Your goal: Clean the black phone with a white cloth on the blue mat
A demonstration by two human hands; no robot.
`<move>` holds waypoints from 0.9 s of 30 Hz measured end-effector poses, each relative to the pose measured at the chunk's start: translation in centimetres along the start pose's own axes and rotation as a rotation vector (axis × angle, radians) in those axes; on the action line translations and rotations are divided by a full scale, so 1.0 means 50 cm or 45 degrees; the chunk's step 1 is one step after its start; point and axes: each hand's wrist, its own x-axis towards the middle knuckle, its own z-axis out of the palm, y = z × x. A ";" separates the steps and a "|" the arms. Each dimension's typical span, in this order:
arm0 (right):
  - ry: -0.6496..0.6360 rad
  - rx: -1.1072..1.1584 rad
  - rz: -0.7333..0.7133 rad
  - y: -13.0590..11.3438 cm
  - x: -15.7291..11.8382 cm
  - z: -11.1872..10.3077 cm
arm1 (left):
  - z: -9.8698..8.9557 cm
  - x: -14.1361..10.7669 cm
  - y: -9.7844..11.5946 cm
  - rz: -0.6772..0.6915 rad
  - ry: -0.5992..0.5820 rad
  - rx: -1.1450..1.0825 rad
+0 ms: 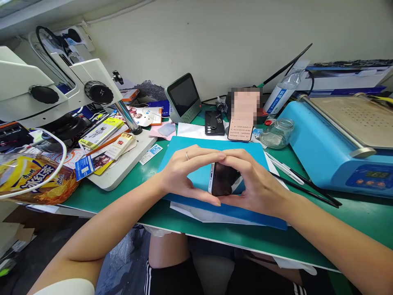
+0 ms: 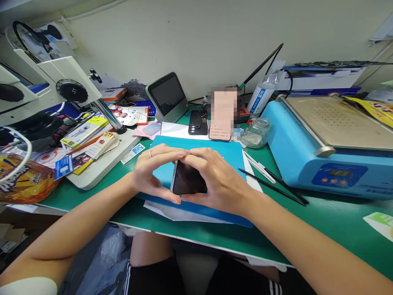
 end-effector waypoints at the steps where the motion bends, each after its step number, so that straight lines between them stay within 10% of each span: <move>1: 0.003 0.004 -0.002 0.001 -0.001 0.000 | 0.000 0.000 0.000 0.005 -0.002 0.005; 19: -0.027 0.050 0.125 0.022 -0.012 0.004 | -0.015 -0.018 -0.018 -0.147 -0.054 0.114; 27: 0.618 -0.365 0.316 0.036 -0.010 -0.037 | -0.065 -0.028 -0.035 -0.507 -0.465 0.111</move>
